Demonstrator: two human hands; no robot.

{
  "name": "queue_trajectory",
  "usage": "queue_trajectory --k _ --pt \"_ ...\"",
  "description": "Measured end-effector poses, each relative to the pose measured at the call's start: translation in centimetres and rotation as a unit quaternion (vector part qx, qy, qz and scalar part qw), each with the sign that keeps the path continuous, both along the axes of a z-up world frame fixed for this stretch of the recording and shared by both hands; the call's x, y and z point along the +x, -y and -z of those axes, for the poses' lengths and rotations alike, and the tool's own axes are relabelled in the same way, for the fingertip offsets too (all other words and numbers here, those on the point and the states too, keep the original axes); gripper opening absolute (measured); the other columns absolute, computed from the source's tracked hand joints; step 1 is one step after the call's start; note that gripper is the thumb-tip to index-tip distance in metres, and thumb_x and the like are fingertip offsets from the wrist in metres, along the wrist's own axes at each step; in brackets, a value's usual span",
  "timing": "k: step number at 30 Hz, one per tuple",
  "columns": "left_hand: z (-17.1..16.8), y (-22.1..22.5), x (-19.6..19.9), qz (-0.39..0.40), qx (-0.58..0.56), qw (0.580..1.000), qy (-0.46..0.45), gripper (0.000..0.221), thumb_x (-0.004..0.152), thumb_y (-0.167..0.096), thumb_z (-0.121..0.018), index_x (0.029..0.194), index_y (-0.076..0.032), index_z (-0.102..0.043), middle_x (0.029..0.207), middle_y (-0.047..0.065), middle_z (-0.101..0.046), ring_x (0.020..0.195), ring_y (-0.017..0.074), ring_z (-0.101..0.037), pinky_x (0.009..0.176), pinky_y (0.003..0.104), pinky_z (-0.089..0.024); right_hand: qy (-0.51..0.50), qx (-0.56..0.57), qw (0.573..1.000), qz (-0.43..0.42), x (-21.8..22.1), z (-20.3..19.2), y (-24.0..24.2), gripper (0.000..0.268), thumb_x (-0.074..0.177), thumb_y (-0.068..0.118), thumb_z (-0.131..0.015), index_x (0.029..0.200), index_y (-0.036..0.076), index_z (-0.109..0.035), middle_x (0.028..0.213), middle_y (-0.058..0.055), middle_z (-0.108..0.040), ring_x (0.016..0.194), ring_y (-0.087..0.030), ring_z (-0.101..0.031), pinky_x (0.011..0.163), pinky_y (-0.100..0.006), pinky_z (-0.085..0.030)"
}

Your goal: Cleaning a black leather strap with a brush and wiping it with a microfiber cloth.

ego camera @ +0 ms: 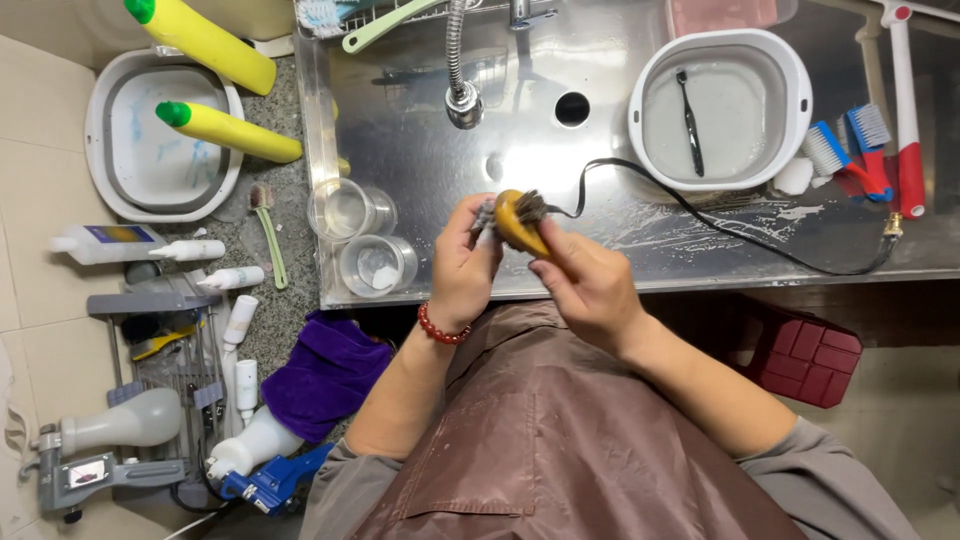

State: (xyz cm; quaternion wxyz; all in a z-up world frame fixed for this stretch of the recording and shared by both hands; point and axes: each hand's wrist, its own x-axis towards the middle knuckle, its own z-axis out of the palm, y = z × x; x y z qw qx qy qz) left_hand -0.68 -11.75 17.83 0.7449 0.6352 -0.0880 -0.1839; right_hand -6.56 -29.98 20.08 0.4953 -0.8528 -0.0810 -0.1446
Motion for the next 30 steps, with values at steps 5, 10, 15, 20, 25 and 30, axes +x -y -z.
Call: queue_trajectory --k 5,10,15,20,25,30 --pt "0.6 -2.4 0.2 -0.026 -0.077 0.996 -0.020 0.029 0.104 -0.001 -0.053 0.134 -0.002 -0.054 0.089 -0.001 -0.058 0.063 0.0024 -0.046 0.054 0.019 -0.039 -0.131 0.005 0.988 0.075 0.4 4.8 4.8 0.050 0.102 0.022 -0.067 0.147 0.005 -0.056 0.097 -0.014 -0.076 0.076 -0.019 -0.071 0.069 -0.031 -0.056" --pt "-1.5 -5.8 0.4 -0.038 -0.133 0.989 0.055 0.026 0.107 -0.006 -0.054 0.132 0.002 -0.056 0.090 0.003 -0.061 0.059 0.0049 -0.048 0.052 0.018 -0.040 -0.244 -0.049 0.934 0.258 -1.6 8.3 15.0 0.054 0.094 0.022 -0.074 0.145 0.011 -0.059 0.094 -0.013 -0.075 0.078 -0.019 -0.071 0.072 -0.035 -0.055" --pt "-5.9 -8.1 0.6 -0.131 -0.195 0.943 0.235 0.037 0.104 -0.023 -0.073 0.127 0.002 -0.058 0.113 0.019 -0.065 0.052 0.0123 -0.055 0.067 0.035 -0.047 -0.237 -0.113 0.898 0.354 -6.6 12.7 23.9 0.037 0.093 0.015 -0.073 0.129 0.007 -0.065 0.098 -0.011 -0.074 0.086 -0.028 -0.072 0.081 -0.039 -0.055" --pt "-11.1 -9.0 -0.4 -0.181 -0.154 0.936 0.259 0.038 0.102 -0.026 -0.075 0.124 -0.003 -0.055 0.111 0.017 -0.064 0.064 0.0127 -0.056 0.047 0.022 -0.042 -0.248 -0.146 0.902 0.322 -8.8 16.2 26.4 0.036 0.089 0.014 -0.072 0.123 0.007 -0.065 0.096 -0.013 -0.073 0.089 -0.033 -0.072 0.083 -0.042 -0.055" --pt "-12.7 -11.9 -2.2 -0.244 -0.171 0.927 0.227 0.035 0.098 -0.028 -0.075 0.121 -0.012 -0.054 0.104 0.005 -0.058 0.068 0.0053 -0.056 0.044 0.021 -0.035 -0.253 -0.177 0.917 0.252 -9.1 18.2 26.6 0.036 0.084 0.015 -0.071 0.119 0.007 -0.064 0.100 -0.013 -0.072 0.091 -0.035 -0.070 0.082 -0.044 -0.055" --pt "-13.0 -14.5 -3.3 -0.160 -0.287 0.934 0.142 0.028 0.098 -0.029 -0.066 0.118 -0.010 -0.060 0.090 0.003 -0.064 0.047 0.0049 -0.049 0.039 0.021 -0.030 -0.238 -0.299 0.914 0.136 -8.6 21.2 28.1 0.033 0.087 0.019 -0.074 0.118 0.012 -0.065 0.104 -0.011 -0.072 0.103 -0.033 -0.066 0.094 -0.046 -0.047"
